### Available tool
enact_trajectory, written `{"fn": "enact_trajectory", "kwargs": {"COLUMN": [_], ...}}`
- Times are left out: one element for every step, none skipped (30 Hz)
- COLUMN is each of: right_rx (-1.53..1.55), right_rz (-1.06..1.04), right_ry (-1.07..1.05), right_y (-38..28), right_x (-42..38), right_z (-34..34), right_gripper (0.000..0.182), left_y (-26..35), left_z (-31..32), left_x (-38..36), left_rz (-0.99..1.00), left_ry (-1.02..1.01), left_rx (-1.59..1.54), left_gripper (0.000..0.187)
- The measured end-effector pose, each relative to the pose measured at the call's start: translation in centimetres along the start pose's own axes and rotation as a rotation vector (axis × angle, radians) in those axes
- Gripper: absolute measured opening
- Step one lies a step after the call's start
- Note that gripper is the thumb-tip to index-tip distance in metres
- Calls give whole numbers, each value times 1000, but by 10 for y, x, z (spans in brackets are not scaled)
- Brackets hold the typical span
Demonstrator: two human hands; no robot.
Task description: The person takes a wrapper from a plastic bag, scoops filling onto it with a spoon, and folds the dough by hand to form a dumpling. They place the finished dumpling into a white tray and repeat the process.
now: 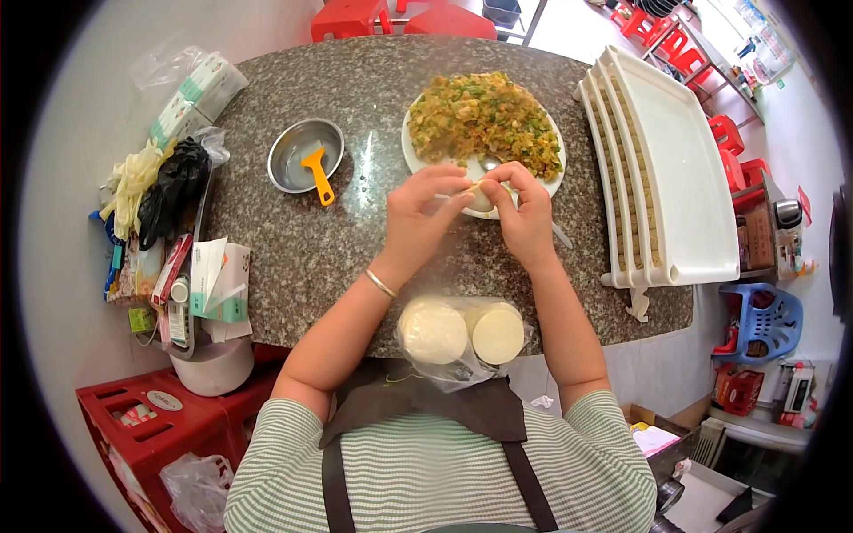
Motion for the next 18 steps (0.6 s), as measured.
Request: {"fn": "enact_trajectory", "kwargs": {"right_rx": [0, 20, 40, 40, 34, 28, 28, -2, -30, -30, -37, -45, -44, -45, -47, -47, -59, -70], "right_rz": [0, 32, 64, 64, 70, 76, 77, 69, 60, 62, 50, 37, 39, 51, 63, 64, 37, 9], "right_ry": [0, 22, 45, 45, 3, -37, -39, -82, -125, -126, -135, -143, -142, -111, -79, -77, -55, -33], "right_y": [0, 3, 5, 6, 8, 8, 7, 3, 0, 1, 1, 0, 1, 4, 5, 4, 0, -4], "right_x": [0, 0, 0, 1, 1, 2, 3, 5, 7, 6, 6, 6, 5, 3, 2, 2, 3, 4], "right_z": [0, -1, -3, -4, -4, -4, -6, -7, -6, -6, -5, -5, -4, -4, -4, -2, -2, -3], "right_gripper": [14, 12, 11, 11, 11, 11, 11, 11, 12, 12, 12, 12, 12, 11, 11, 11, 9, 8], "left_y": [1, 0, -3, -4, -5, -7, -9, -9, -7, -5, -4, -4, -4, -2, -2, -4, -5, -8], "left_z": [0, 1, 1, 2, 1, 2, 4, 3, 4, 5, 5, 5, 6, 7, 7, 6, 6, 5], "left_x": [0, 0, 0, 0, 0, 0, 0, 1, 1, 0, 0, 0, 0, -1, -1, -1, 0, 0], "left_rz": [-10, -10, -17, -23, -23, -66, -110, -111, -87, -63, -65, -70, -75, -76, -125, -173, -173, -174], "left_ry": [-10, -9, -17, -24, -23, -53, -82, -80, -96, -112, -112, -113, -113, -115, -87, -59, -60, -49], "left_rx": [1, 0, -4, -8, -10, -40, -71, -72, -74, -76, -76, -65, -53, -52, -91, -130, -130, -125], "left_gripper": [16, 16, 15, 15, 15, 14, 13, 13, 12, 12, 12, 12, 13, 13, 13, 13, 13, 14]}}
Point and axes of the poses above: each hand's wrist, its own x-axis towards the middle knuckle, its own z-axis out of the palm, y = z × x, the point moved 7 cm from there along x, towards the middle knuckle, and after that the axes turned 9 degrees about -z, right-handed, at the moved point
